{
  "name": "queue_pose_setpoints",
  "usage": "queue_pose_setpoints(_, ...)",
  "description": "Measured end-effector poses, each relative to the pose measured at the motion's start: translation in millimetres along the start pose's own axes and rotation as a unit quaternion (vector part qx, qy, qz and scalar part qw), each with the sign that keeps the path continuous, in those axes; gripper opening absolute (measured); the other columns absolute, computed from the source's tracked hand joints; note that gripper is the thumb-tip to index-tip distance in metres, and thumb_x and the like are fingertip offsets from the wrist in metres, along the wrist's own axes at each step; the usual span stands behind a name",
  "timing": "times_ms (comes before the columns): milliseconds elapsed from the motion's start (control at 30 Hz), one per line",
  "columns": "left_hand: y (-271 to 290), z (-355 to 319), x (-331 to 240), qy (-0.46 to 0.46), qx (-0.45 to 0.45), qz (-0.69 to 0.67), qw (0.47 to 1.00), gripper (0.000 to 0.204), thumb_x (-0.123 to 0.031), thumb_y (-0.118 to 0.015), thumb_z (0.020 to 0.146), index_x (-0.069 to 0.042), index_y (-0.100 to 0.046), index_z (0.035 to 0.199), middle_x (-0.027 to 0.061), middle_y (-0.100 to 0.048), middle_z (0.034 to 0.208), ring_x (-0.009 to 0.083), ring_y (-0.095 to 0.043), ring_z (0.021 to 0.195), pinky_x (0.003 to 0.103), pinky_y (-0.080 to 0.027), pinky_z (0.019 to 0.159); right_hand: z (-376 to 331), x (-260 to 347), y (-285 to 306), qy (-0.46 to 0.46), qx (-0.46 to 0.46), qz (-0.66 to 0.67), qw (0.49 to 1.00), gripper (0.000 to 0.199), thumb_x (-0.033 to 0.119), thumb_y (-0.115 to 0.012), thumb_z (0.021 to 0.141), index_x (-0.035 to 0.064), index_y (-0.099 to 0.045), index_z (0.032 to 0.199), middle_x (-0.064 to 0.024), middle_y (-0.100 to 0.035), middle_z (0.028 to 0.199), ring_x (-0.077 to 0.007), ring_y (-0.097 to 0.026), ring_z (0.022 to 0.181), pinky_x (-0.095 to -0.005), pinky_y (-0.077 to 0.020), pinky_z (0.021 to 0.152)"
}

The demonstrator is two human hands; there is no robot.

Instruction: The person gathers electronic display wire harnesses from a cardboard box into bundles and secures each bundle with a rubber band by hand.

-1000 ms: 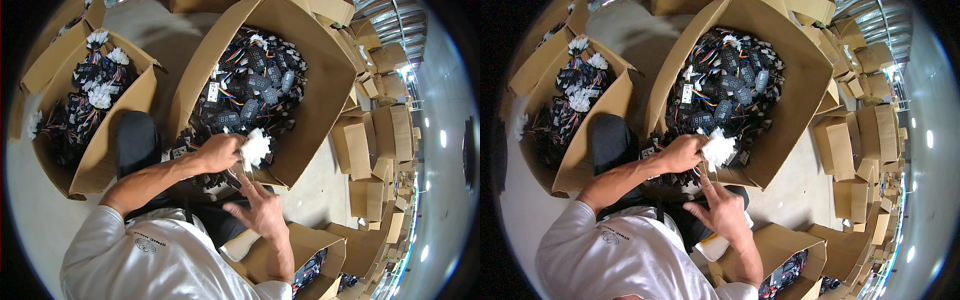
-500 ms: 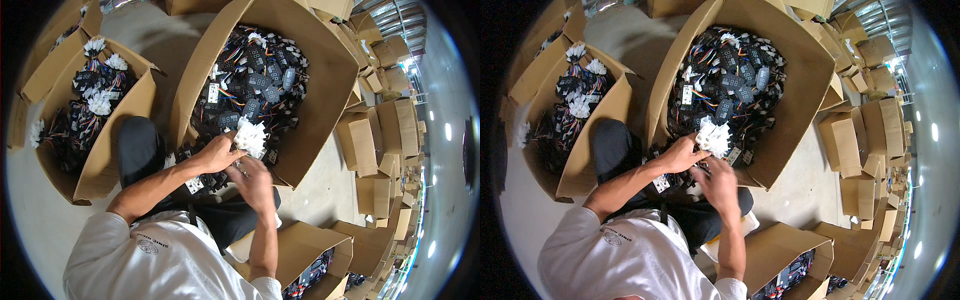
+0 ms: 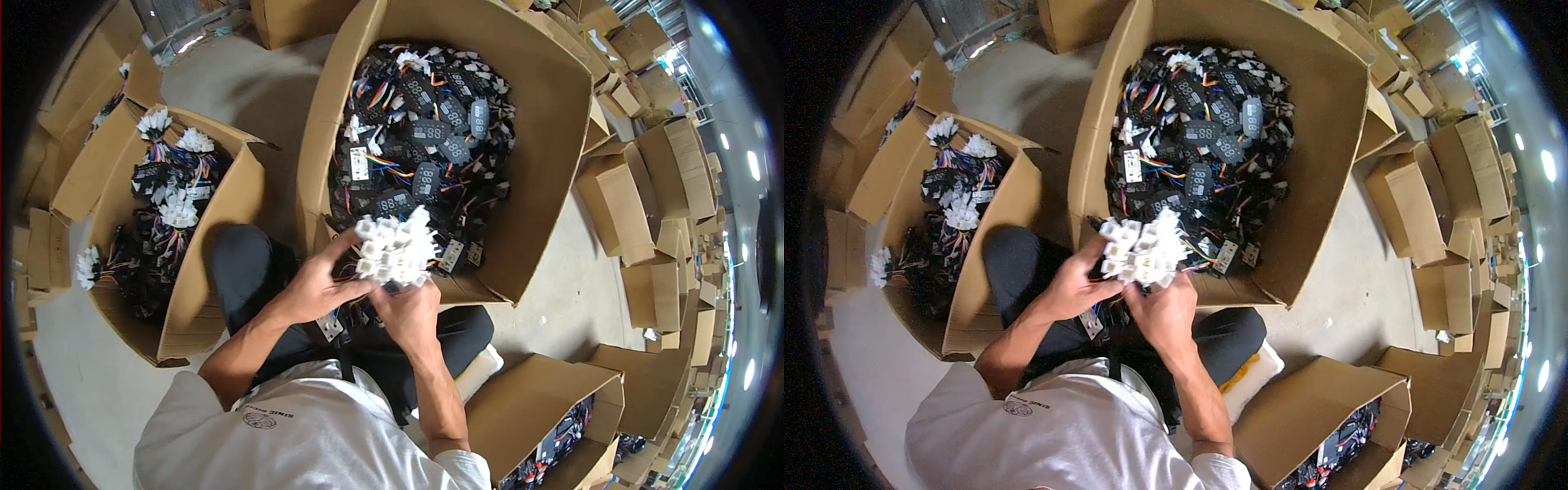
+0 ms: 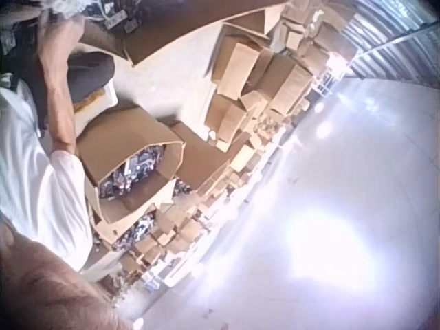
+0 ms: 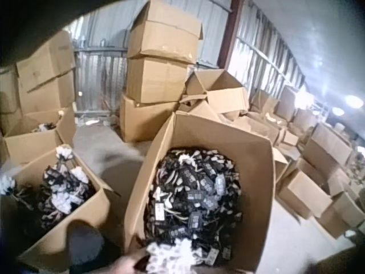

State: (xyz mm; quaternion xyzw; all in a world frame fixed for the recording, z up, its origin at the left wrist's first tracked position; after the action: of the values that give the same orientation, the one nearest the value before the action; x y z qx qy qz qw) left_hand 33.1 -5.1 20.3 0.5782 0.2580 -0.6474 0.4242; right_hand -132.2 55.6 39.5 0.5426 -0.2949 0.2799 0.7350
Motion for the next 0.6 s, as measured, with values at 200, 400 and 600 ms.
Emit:
queue_pose_setpoints(200, 2, 22, 30, -0.004, 0.044, -0.176, 0.983, 0.033, -0.03, -0.056, 0.103, -0.001, -0.058, 0.12, 0.0063, -0.066, 0.103, 0.0165, -0.061, 0.099, 0.033, -0.048, 0.091, 2, 54, 27, -0.014, 0.028, 0.015, 0.999, 0.023, 0.012, -0.077, 0.084, -0.0026, -0.071, 0.101, -0.0202, -0.071, 0.095, -0.0362, -0.069, 0.085, -0.0382, -0.0545, 0.075)
queue_pose_setpoints(400, 5, 14, 26, 0.045, 0.063, -0.269, 0.96, 0.037, -0.031, -0.058, 0.102, -0.002, -0.055, 0.125, 0.0056, -0.065, 0.108, 0.0173, -0.061, 0.101, 0.034, -0.048, 0.093, 0, 52, 42, 0.0, -0.063, 0.104, 0.993, 0.027, 0.006, -0.076, 0.085, -0.0017, -0.069, 0.11, -0.0173, -0.07, 0.099, -0.0298, -0.068, 0.085, -0.0357, -0.0543, 0.076)
queue_pose_setpoints(600, -7, 6, 31, 0.009, 0.037, -0.17, 0.985, 0.04, -0.02, -0.066, 0.098, -0.002, -0.058, 0.132, 0.0056, -0.062, 0.131, 0.0177, -0.056, 0.122, 0.036, -0.042, 0.106, 7, 64, 32, 0.043, -0.092, 0.112, 0.988, 0.037, 0.008, -0.081, 0.082, -0.0027, -0.068, 0.116, -0.0141, -0.065, 0.103, -0.0211, -0.064, 0.089, -0.0314, -0.052, 0.08)
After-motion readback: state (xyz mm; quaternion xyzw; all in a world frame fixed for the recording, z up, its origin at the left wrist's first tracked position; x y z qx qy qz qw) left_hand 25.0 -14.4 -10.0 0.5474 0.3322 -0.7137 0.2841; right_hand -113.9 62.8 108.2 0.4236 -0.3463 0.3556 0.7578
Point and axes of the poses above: each hand's wrist, its own z-axis towards the middle knuckle, its own y-axis out of the back of the hand, x = y × z, the point moved 2 cm from there along z, towards the middle knuckle
